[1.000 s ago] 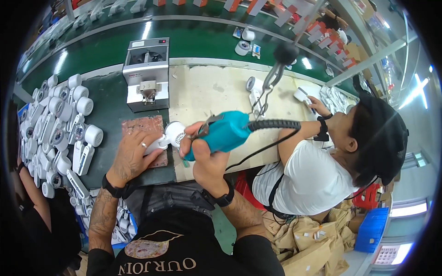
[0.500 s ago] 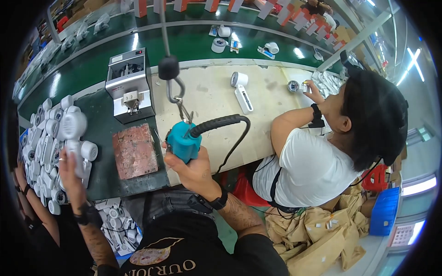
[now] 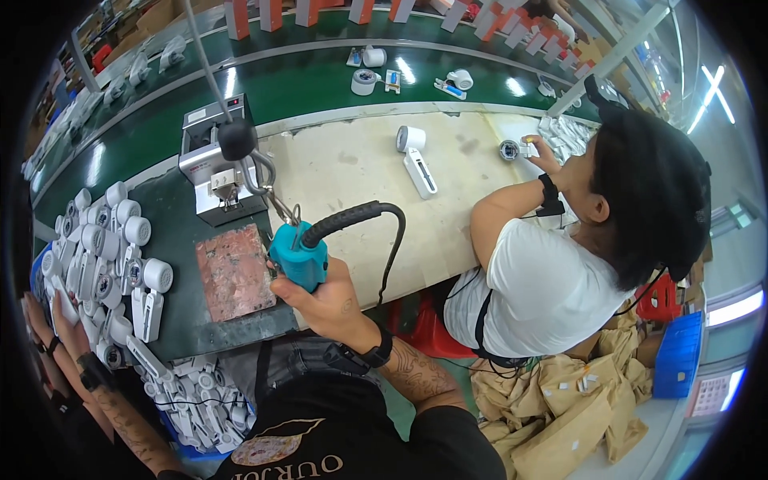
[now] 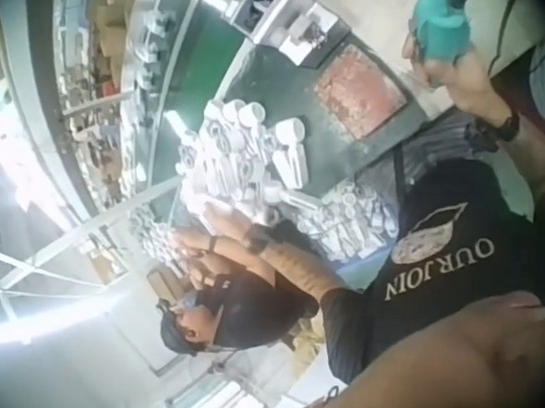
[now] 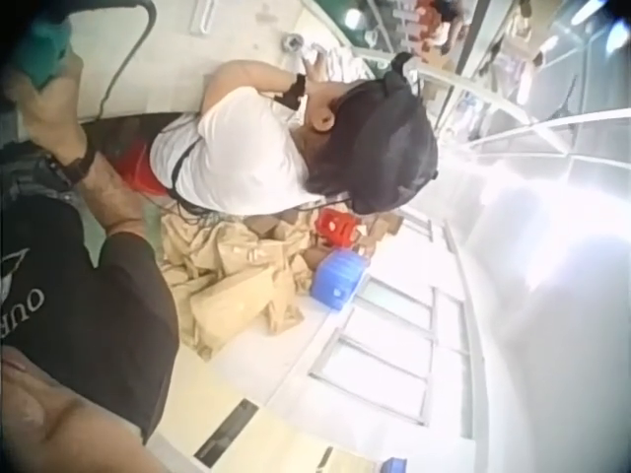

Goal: The person picks up a white fan component, aligns it with a handle on a red block, and drives a screw into the joint using a power screwdriver. After assembling the fan, they set it aside and reach for another component to repeat the process.

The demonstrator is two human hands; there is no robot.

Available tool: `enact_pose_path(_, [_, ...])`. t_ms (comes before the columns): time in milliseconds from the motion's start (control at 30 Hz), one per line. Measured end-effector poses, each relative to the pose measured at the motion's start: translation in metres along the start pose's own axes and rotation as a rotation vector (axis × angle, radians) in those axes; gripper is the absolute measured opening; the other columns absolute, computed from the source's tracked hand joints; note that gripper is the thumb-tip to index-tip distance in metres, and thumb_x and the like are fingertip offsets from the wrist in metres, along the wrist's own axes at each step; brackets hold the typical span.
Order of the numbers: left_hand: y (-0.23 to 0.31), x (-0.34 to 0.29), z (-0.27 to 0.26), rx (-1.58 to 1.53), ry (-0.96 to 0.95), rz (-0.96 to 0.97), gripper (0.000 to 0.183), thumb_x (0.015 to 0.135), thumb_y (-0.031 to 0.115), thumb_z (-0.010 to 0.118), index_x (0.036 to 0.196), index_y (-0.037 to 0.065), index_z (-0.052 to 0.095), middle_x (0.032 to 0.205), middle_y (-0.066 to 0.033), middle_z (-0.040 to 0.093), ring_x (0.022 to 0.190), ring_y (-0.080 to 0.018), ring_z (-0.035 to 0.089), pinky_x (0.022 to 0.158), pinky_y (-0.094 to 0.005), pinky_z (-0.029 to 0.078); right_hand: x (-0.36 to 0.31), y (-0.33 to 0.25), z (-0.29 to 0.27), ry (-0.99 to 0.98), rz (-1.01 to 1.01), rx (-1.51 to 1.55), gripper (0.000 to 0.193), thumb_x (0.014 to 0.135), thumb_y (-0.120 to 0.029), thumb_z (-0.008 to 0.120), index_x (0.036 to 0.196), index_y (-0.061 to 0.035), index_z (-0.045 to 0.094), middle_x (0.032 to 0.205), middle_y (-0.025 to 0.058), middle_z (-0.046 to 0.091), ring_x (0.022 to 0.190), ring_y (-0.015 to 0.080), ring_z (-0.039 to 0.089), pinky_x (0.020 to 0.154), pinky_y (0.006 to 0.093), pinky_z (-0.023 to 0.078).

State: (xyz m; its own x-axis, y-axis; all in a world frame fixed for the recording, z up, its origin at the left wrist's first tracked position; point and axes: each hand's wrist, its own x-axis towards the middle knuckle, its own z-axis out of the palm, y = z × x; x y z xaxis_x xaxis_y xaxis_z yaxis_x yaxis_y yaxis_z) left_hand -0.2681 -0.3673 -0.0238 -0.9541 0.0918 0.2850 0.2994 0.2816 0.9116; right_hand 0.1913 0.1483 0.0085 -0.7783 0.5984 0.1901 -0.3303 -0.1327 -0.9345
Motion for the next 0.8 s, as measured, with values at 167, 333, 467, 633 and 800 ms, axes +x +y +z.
enact_pose_path(167, [-0.059,0.075,-0.050,-0.081,0.099,0.004,0.041,0.100,0.020,0.059,0.135,-0.002,0.055,0.132,-0.0126,0.057,0.117,-0.0213,0.058,0.097,-0.0302,0.047,0.000,-0.005,0.004,-0.001,0.002,0.006,0.049,0.089,-0.030,0.078,0.117,0.0049,0.056,0.091,0.0081,0.062,0.072,0.0140,0.059,0.066,0.0293,0.049])
enact_pose_path(333, [-0.069,0.149,-0.095,0.503,0.066,0.175,0.048,0.100,0.024,0.060,0.139,-0.002,0.052,0.140,-0.0150,0.054,0.128,-0.0255,0.051,0.108,-0.0346,0.039,-0.004,0.000,-0.005,-0.025,0.047,-0.049,0.051,0.090,-0.030,0.077,0.119,0.0055,0.057,0.083,0.0050,0.062,0.073,0.0125,0.058,0.068,0.0281,0.049])
enact_pose_path(467, [-0.049,0.129,-0.061,0.867,0.250,0.326,0.052,0.101,0.027,0.058,0.144,-0.001,0.049,0.146,-0.0184,0.052,0.137,-0.0273,0.045,0.115,-0.0358,0.032,-0.002,0.000,0.004,-0.042,0.027,-0.025,0.050,0.090,-0.030,0.077,0.119,0.0043,0.057,0.085,0.0050,0.062,0.074,0.0119,0.058,0.068,0.0277,0.049])
enact_pose_path(633, [0.127,-0.027,0.131,0.393,-0.024,0.422,0.044,0.102,0.017,0.054,0.142,-0.001,0.051,0.144,-0.0182,0.053,0.136,-0.0261,0.046,0.116,-0.0368,0.030,0.000,-0.001,0.001,-0.021,0.003,-0.010,0.042,0.091,-0.024,0.077,0.120,0.0006,0.058,0.087,0.0027,0.062,0.077,0.0094,0.057,0.070,0.0266,0.049])
enact_pose_path(800, [0.204,-0.125,0.225,0.103,-0.379,0.565,0.021,0.097,0.002,0.050,0.115,0.000,0.060,0.136,-0.0155,0.057,0.131,-0.0278,0.049,0.114,-0.0405,0.031,0.011,-0.017,0.010,-0.056,0.032,-0.115,0.031,0.092,-0.017,0.075,0.114,0.0000,0.060,0.087,-0.0002,0.062,0.077,0.0069,0.055,0.070,0.0251,0.047])
